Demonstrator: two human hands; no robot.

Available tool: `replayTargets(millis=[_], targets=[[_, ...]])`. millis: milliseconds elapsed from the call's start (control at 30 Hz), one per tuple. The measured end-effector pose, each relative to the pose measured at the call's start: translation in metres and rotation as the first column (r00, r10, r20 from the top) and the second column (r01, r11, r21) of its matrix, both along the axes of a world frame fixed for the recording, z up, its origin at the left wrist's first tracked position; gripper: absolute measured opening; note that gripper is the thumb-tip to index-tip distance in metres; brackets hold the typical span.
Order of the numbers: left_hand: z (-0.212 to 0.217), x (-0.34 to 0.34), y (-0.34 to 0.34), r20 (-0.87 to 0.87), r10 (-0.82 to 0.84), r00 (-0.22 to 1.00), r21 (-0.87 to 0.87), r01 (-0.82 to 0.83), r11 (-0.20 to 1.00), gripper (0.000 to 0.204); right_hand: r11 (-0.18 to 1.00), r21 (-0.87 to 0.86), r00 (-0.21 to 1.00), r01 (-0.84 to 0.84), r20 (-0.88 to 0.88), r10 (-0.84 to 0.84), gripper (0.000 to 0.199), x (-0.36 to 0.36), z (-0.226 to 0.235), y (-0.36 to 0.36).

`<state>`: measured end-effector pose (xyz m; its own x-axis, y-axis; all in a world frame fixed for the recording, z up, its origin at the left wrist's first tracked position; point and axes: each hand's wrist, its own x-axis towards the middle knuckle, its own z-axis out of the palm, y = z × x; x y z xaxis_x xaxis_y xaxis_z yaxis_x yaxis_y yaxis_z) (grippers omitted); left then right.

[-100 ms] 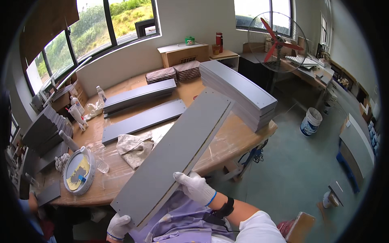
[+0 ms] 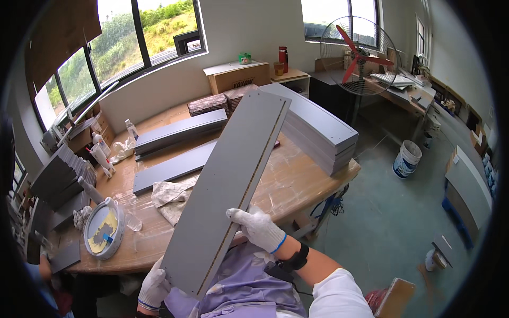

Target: The person uses a metal scraper to remove residue from the edges of a grey rectangular panel. They then wipe the surface with a cloth and sand the edges using a blue sanding block. The person flips the panel to work on the other side and continues sanding the edges.

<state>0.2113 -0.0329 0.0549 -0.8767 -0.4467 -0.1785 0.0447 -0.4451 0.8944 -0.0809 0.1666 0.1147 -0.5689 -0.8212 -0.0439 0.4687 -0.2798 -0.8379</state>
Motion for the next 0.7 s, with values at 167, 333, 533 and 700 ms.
replayTargets(millis=[167, 333, 533, 700], targets=[[0.058, -0.079, 0.020, 0.044, -0.215, 0.976, -0.113, 0.219, 0.969, 0.066, 0.997, 0.003, 0.988, -0.078, -0.131, 0.078, 0.040, -0.045, 0.014, -0.002], [0.081, -0.134, 0.065, 0.059, -0.143, 0.988, -0.093, 0.148, 0.985, 0.051, 0.987, 0.044, 0.980, -0.152, -0.120, 0.156, 0.045, -0.042, 0.027, -0.005], [0.090, -0.161, 0.056, -0.002, -0.018, 1.000, -0.125, 0.018, 0.992, 0.042, 0.860, -0.336, 0.902, -0.385, 0.062, 0.428, 0.084, -0.001, -0.013, 0.066], [0.094, -0.226, 0.085, -0.205, -0.091, 0.974, -0.058, 0.081, 0.995, 0.037, 0.934, -0.354, 0.985, 0.045, 0.173, 0.018, 0.068, 0.032, -0.029, 0.113]])
